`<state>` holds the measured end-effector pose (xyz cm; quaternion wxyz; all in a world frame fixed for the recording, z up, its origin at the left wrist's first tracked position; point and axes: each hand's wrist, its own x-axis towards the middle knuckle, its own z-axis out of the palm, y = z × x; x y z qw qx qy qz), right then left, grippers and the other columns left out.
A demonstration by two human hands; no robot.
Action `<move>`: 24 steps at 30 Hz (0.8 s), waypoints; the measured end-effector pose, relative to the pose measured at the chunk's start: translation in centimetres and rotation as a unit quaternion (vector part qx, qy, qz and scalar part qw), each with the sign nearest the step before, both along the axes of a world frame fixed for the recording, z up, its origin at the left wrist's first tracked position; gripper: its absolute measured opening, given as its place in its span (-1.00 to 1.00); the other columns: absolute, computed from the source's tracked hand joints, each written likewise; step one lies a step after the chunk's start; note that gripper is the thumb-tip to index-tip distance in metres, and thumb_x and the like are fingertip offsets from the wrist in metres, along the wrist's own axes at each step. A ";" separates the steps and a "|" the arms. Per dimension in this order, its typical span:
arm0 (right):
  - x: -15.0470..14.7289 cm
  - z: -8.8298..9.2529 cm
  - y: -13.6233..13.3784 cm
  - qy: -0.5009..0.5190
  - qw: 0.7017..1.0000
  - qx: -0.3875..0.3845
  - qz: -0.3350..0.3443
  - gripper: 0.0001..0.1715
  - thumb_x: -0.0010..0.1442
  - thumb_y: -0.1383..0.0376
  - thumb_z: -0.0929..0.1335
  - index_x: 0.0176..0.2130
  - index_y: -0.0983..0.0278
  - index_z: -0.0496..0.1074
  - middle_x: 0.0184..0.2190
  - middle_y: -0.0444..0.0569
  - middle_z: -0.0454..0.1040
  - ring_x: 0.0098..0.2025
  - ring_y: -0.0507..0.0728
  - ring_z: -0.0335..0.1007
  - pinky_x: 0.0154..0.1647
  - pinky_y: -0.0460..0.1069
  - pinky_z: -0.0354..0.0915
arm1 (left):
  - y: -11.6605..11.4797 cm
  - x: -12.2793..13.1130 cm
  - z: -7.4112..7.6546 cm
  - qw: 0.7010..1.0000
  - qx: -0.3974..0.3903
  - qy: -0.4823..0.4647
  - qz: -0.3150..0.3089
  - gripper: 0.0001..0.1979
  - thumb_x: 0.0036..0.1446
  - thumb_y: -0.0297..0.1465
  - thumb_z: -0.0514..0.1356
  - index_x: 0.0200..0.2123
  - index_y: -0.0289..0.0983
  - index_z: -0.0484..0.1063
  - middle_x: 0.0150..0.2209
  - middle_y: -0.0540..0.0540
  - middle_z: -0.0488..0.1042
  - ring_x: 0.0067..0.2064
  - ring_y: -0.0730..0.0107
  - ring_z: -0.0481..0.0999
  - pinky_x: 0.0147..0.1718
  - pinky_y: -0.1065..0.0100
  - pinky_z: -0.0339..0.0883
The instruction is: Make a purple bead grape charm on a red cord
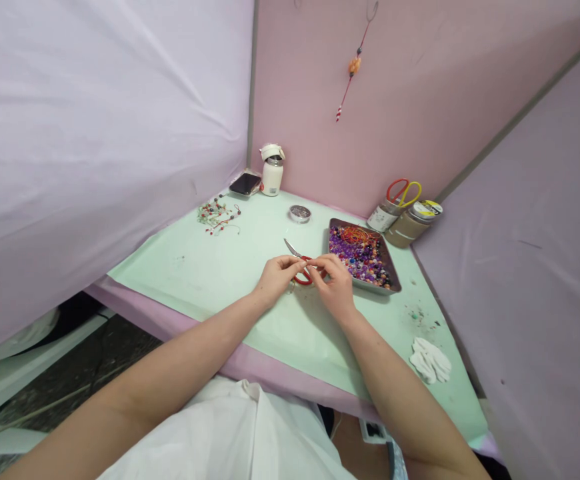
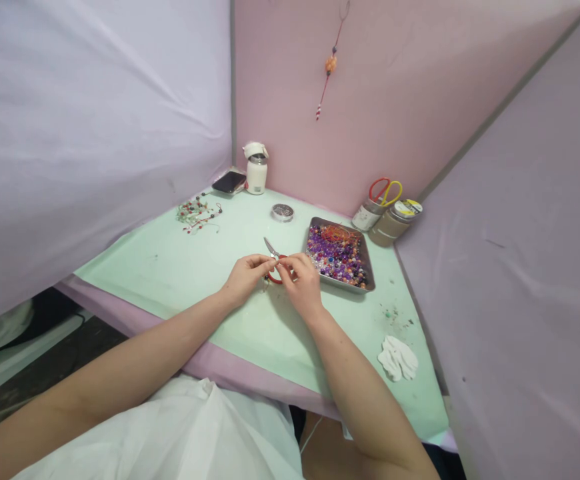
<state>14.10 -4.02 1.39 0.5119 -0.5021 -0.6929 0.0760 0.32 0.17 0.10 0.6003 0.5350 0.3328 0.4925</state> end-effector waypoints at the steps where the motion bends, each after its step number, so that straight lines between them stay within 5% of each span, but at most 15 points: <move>1: 0.0 0.0 0.0 -0.005 1.000 0.000 0.001 -0.86 0.18 0.22 0.31 -0.30 0.19 0.46 -0.33 -0.02 0.40 -0.35 0.08 0.30 -0.39 0.00 0.28 | 0.0 0.0 0.0 1.000 -0.001 0.000 -0.001 -0.77 -0.07 -0.25 0.29 -0.44 -0.32 0.52 -0.43 -0.10 0.54 -0.37 0.38 0.47 -0.26 0.30 0.33; 24: 0.4 -0.4 0.2 -0.031 0.999 -0.005 0.013 -0.86 0.22 0.25 0.29 -0.28 0.20 0.44 -0.30 -0.02 0.38 -0.29 0.09 0.33 -0.38 -0.02 0.28 | 0.0 0.1 -0.2 1.000 0.020 0.011 -0.001 -0.86 -0.02 -0.34 0.23 -0.46 -0.31 0.46 -0.43 -0.07 0.50 -0.37 0.42 0.44 -0.27 0.33 0.30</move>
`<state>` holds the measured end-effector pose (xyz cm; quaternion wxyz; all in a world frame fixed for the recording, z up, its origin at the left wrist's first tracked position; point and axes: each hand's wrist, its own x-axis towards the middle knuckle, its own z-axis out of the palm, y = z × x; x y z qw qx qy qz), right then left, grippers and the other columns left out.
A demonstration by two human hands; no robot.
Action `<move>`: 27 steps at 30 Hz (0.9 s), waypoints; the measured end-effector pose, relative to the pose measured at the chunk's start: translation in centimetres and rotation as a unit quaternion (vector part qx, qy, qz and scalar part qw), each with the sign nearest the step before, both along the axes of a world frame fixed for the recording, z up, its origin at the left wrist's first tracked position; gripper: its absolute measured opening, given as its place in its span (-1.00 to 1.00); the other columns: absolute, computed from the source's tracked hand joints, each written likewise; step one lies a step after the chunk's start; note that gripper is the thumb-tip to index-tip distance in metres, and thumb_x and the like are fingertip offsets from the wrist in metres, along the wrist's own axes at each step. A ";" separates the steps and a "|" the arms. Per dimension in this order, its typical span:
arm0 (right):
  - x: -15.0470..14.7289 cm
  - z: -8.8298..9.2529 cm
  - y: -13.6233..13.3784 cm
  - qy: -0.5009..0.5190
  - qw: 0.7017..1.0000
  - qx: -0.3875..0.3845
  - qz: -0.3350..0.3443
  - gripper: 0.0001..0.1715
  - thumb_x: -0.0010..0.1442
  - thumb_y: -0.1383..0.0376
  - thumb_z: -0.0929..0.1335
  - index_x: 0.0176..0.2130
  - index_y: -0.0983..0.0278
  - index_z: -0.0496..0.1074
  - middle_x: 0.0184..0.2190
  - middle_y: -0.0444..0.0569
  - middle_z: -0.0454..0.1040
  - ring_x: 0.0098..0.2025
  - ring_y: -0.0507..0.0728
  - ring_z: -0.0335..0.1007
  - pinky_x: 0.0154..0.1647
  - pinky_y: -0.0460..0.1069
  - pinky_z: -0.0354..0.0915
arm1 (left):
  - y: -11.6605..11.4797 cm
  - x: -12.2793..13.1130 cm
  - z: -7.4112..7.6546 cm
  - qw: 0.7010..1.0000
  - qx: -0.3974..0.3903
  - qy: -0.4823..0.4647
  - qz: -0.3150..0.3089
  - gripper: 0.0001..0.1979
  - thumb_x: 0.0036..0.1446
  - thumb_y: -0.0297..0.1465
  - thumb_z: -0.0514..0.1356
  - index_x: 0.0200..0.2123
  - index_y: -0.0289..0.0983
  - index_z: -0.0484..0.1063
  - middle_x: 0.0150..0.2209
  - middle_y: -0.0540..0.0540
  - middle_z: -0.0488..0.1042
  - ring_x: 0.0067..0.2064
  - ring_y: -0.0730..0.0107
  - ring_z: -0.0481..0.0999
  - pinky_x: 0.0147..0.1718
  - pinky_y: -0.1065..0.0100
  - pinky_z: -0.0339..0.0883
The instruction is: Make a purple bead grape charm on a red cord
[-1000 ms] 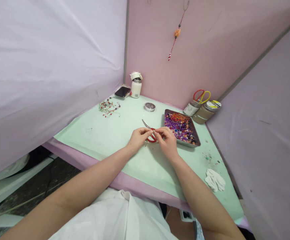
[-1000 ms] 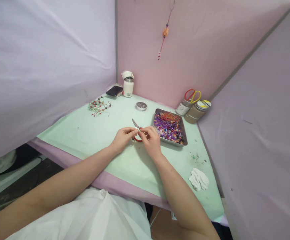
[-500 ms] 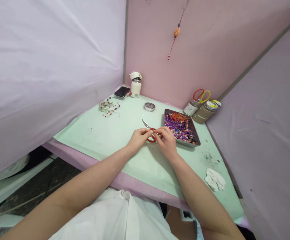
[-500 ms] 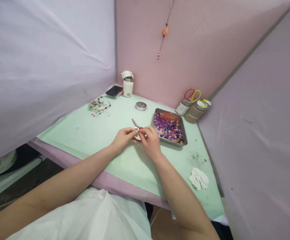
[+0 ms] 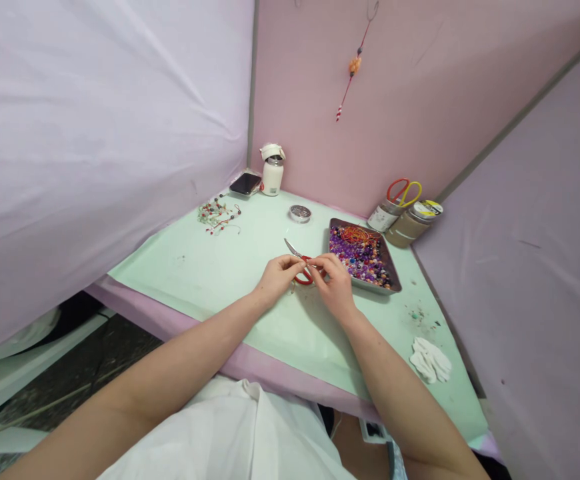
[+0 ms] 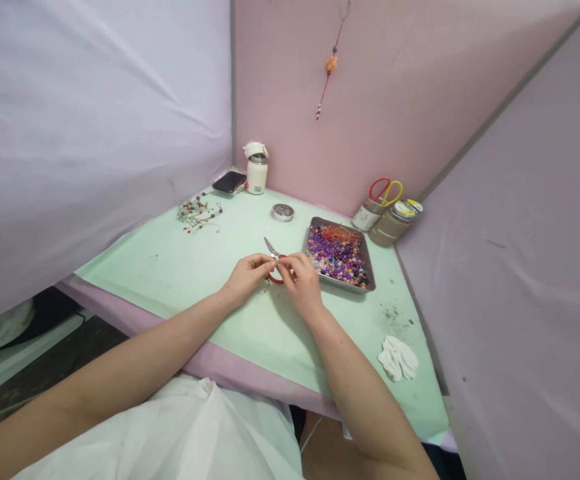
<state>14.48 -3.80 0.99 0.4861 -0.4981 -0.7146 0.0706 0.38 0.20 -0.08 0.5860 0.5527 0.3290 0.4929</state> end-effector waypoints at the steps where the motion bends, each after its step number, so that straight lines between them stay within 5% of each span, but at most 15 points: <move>1: 0.0 0.0 0.0 -0.003 1.000 0.000 0.001 -0.86 0.23 0.25 0.28 -0.27 0.20 0.44 -0.30 -0.01 0.38 -0.29 0.09 0.32 -0.38 -0.02 0.29 | 0.0 0.0 0.0 1.000 0.004 0.006 0.002 -0.87 -0.01 -0.34 0.22 -0.45 -0.31 0.46 -0.43 -0.06 0.50 -0.37 0.43 0.43 -0.28 0.34 0.30; 9: 0.1 -0.3 0.2 -0.006 1.000 0.005 0.005 -0.85 0.23 0.27 0.28 -0.26 0.22 0.44 -0.29 -0.01 0.38 -0.28 0.09 0.33 -0.38 -0.03 0.30 | 0.0 -0.1 -0.4 0.995 0.064 0.070 0.029 -0.84 0.02 -0.35 0.19 -0.41 -0.33 0.50 -0.42 -0.06 0.50 -0.37 0.43 0.41 -0.30 0.36 0.28; 27: 0.3 -0.1 0.1 -0.019 0.999 0.023 -0.011 -0.89 0.21 0.28 0.31 -0.29 0.24 0.43 -0.33 -0.04 0.38 -0.33 0.06 0.32 -0.42 -0.04 0.28 | 0.4 0.0 -0.5 1.000 -0.025 0.005 -0.005 -0.76 -0.05 -0.27 0.27 -0.41 -0.36 0.52 -0.43 -0.09 0.52 -0.38 0.43 0.42 -0.31 0.36 0.27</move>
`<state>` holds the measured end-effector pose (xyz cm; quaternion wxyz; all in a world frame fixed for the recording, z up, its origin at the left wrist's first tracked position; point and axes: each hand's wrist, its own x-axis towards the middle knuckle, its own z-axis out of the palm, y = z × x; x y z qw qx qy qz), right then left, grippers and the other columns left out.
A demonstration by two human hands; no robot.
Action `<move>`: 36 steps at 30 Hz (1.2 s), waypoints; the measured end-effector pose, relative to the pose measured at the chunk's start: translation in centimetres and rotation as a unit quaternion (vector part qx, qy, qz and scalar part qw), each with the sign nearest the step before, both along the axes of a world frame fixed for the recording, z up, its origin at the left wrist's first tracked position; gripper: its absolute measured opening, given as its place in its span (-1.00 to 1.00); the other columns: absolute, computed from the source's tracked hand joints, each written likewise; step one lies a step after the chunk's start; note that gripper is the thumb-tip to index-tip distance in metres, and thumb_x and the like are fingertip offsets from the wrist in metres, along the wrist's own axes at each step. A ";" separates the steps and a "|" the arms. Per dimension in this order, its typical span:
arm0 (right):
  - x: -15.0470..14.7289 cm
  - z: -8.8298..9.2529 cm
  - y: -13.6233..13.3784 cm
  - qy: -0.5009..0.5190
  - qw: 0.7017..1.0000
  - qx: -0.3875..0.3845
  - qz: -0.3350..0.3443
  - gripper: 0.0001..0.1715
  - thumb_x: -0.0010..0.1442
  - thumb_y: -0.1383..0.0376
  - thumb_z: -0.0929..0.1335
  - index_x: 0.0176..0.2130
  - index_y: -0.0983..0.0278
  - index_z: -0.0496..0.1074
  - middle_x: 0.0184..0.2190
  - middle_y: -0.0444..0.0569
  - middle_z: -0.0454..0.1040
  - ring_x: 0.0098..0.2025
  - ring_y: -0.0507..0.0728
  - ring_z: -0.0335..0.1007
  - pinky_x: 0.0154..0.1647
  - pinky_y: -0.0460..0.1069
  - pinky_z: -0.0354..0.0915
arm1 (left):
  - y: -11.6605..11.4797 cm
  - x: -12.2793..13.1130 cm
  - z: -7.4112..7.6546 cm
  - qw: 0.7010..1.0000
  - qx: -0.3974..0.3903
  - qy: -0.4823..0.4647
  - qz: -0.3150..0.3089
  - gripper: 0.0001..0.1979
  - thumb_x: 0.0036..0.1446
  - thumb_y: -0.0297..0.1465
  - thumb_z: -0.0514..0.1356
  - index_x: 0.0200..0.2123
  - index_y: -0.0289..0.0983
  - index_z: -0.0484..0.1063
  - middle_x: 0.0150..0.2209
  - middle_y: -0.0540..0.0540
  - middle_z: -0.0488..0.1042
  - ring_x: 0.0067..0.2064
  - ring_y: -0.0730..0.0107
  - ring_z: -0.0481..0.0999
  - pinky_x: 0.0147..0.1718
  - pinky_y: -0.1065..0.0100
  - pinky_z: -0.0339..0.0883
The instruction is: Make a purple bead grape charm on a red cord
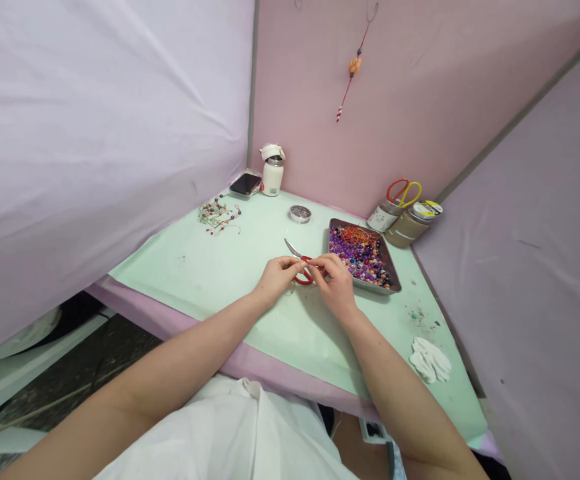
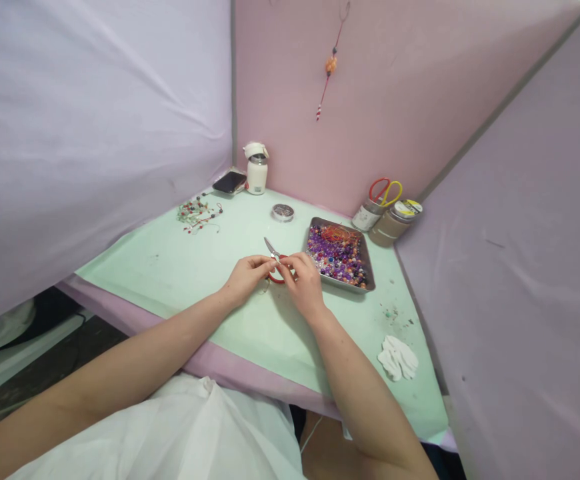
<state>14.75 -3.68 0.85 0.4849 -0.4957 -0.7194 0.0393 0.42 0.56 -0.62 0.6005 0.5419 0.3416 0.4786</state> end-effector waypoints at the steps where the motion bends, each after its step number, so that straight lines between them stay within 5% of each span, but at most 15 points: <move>1: 0.0 0.0 0.0 -0.005 1.000 0.001 -0.002 -0.89 0.21 0.28 0.30 -0.31 0.24 0.43 -0.34 -0.04 0.38 -0.34 0.06 0.31 -0.42 -0.04 0.28 | 0.0 0.0 0.0 1.000 -0.001 0.001 0.001 -0.76 -0.05 -0.27 0.27 -0.41 -0.35 0.52 -0.43 -0.09 0.52 -0.38 0.42 0.42 -0.31 0.36 0.27; 10: 0.2 -0.5 0.3 -0.042 0.999 -0.005 -0.015 -0.90 0.22 0.32 0.27 -0.36 0.24 0.32 -0.35 -0.05 0.34 -0.34 0.07 0.25 -0.35 -0.02 0.23 | -0.2 0.0 0.2 0.999 -0.011 -0.022 -0.023 -0.81 -0.08 -0.31 0.28 -0.43 -0.32 0.48 -0.41 -0.07 0.52 -0.34 0.42 0.44 -0.24 0.34 0.27; 16: 0.0 0.1 0.1 -0.009 0.999 0.018 -0.025 -0.90 0.22 0.34 0.25 -0.36 0.24 0.28 -0.36 -0.07 0.30 -0.34 0.06 0.22 -0.38 -0.03 0.20 | -0.6 -0.1 0.7 0.996 0.072 0.051 0.016 -0.88 0.00 -0.36 0.21 -0.42 -0.31 0.47 -0.41 -0.05 0.50 -0.36 0.43 0.43 -0.28 0.35 0.28; 23: 0.6 1.0 -0.1 0.076 0.988 0.085 -0.105 -0.91 0.21 0.34 0.24 -0.36 0.25 0.29 -0.36 -0.07 0.29 -0.31 0.07 0.24 -0.34 -0.02 0.21 | -1.0 -0.3 1.0 0.929 0.258 0.256 0.073 -0.93 0.01 -0.45 0.18 -0.47 -0.24 0.47 -0.35 -0.05 0.48 -0.21 0.34 0.40 -0.10 0.27 0.24; 28: 0.6 0.9 -0.2 0.088 0.986 0.087 -0.114 -0.91 0.20 0.33 0.25 -0.36 0.25 0.30 -0.36 -0.08 0.29 -0.31 0.07 0.24 -0.32 -0.01 0.21 | -1.1 -0.3 0.3 0.876 0.256 0.400 0.087 -0.89 -0.02 -0.45 0.18 -0.42 -0.17 0.50 -0.23 -0.08 0.44 -0.08 0.17 0.31 -0.08 0.14 0.17; 36: 0.3 1.4 -0.6 0.105 0.983 0.098 -0.112 -0.90 0.22 0.31 0.24 -0.35 0.24 0.30 -0.34 -0.05 0.29 -0.27 0.10 0.26 -0.29 0.01 0.25 | -1.2 -0.3 0.3 0.884 0.260 0.378 0.090 -0.77 -0.04 -0.50 0.15 -0.28 -0.16 0.47 -0.16 -0.08 0.41 -0.05 0.16 0.28 -0.08 0.15 0.15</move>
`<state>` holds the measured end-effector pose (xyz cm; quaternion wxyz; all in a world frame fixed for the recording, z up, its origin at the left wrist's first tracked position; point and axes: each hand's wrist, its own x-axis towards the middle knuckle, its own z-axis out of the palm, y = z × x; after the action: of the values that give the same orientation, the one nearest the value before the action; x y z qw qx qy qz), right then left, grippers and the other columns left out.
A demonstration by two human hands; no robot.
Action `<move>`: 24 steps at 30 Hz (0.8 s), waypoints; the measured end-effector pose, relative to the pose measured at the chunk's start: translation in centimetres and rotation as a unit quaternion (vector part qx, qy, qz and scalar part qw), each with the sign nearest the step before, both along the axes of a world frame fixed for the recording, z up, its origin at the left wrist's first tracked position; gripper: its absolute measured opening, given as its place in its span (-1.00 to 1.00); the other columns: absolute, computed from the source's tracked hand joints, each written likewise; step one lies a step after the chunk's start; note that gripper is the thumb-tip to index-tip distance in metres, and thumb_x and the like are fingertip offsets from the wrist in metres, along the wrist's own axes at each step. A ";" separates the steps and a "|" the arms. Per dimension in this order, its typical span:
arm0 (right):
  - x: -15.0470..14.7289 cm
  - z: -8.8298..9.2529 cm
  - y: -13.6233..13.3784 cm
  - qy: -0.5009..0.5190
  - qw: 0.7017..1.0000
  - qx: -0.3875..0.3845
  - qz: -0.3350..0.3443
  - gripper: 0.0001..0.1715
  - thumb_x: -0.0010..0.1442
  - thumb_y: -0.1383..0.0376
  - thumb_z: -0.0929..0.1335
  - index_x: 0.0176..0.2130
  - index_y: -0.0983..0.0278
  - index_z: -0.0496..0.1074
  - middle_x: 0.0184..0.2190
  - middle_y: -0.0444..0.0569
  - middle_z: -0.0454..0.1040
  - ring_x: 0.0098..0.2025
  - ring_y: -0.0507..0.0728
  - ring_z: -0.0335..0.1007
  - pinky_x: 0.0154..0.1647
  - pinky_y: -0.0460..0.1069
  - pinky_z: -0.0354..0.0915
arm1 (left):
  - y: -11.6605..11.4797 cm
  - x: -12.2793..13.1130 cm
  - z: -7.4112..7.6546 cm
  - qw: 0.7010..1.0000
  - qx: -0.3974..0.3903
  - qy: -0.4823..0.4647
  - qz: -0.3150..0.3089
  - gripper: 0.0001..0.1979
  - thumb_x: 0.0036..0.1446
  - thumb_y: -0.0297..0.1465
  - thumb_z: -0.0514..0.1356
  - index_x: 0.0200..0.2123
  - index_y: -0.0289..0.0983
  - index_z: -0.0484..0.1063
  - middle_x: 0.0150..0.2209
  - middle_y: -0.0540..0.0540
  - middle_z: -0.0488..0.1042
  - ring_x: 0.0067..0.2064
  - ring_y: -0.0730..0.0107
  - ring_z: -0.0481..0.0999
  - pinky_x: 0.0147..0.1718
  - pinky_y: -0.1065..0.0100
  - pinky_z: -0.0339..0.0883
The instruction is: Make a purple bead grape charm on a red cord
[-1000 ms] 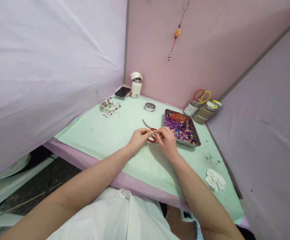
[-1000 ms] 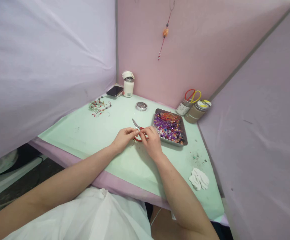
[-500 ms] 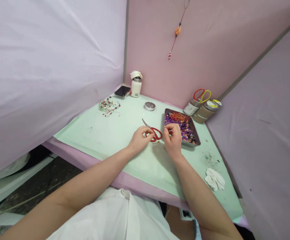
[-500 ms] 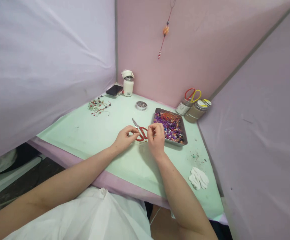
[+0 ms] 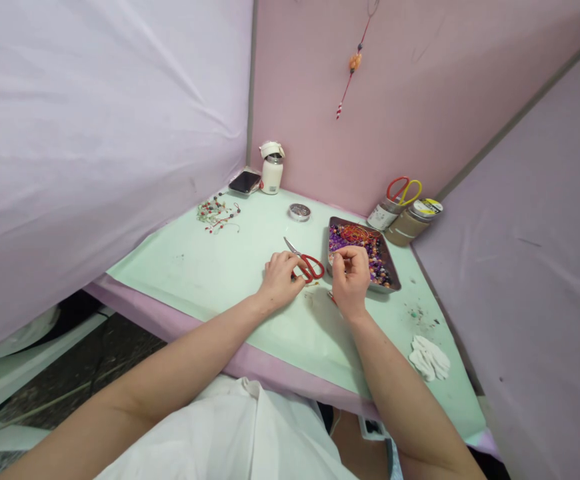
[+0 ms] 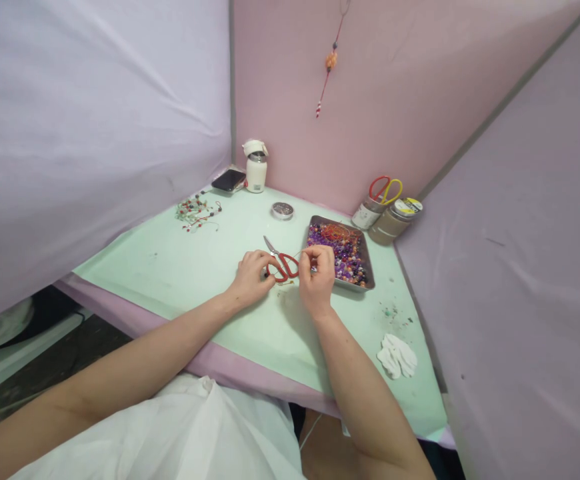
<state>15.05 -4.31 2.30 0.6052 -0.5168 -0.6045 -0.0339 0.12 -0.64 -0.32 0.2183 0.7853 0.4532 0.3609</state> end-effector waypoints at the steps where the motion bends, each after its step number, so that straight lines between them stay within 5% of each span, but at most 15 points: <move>1: 0.0 0.0 0.0 -0.001 1.000 0.000 0.000 -0.90 0.22 0.31 0.23 -0.35 0.24 0.30 -0.34 -0.04 0.29 -0.27 0.10 0.27 -0.29 0.01 0.26 | 0.0 0.0 0.1 1.000 0.000 -0.008 -0.005 -0.80 -0.03 -0.48 0.15 -0.30 -0.16 0.48 -0.17 -0.08 0.42 -0.06 0.17 0.29 -0.07 0.16 0.15; 8: 0.1 -0.1 0.1 -0.007 1.000 -0.001 -0.013 -0.91 0.22 0.31 0.24 -0.34 0.25 0.30 -0.34 -0.04 0.30 -0.30 0.08 0.26 -0.33 -0.01 0.25 | 0.3 -0.1 0.3 0.999 -0.016 -0.042 -0.031 -0.90 0.04 -0.41 0.16 -0.43 -0.21 0.50 -0.27 -0.08 0.46 -0.13 0.24 0.35 -0.04 0.21 0.17; 18: 0.4 -0.5 0.5 -0.012 0.999 -0.044 -0.016 -0.82 0.16 0.36 0.28 -0.18 0.24 0.36 -0.26 -0.01 0.29 -0.30 0.07 0.27 -0.41 -0.04 0.27 | 0.9 0.0 -0.1 0.972 -0.099 -0.211 -0.013 -0.90 0.01 -0.41 0.13 -0.42 -0.26 0.45 -0.37 -0.05 0.50 -0.30 0.36 0.43 -0.24 0.34 0.26; 22: 0.3 -0.2 0.3 0.007 0.999 -0.040 -0.029 -0.94 0.16 0.30 0.32 -0.36 0.25 0.36 -0.38 -0.08 0.31 -0.38 0.05 0.25 -0.42 -0.03 0.22 | 0.8 0.0 0.1 0.963 -0.118 -0.242 -0.019 -0.89 0.01 -0.39 0.13 -0.42 -0.27 0.44 -0.41 -0.03 0.49 -0.34 0.39 0.42 -0.29 0.37 0.27; 24: 0.3 -0.2 0.3 0.000 0.999 -0.044 -0.026 -0.82 0.15 0.27 0.34 -0.48 0.25 0.33 -0.48 -0.12 0.29 -0.43 0.05 0.21 -0.43 -0.02 0.19 | 0.7 0.0 0.2 0.960 -0.125 -0.249 -0.020 -0.88 0.01 -0.38 0.14 -0.43 -0.27 0.45 -0.42 -0.03 0.48 -0.35 0.40 0.41 -0.28 0.37 0.28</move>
<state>15.39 -3.97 2.11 0.5809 -0.5583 -0.5919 -0.0230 0.11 0.09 -0.12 0.4280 0.6455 0.4106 0.4812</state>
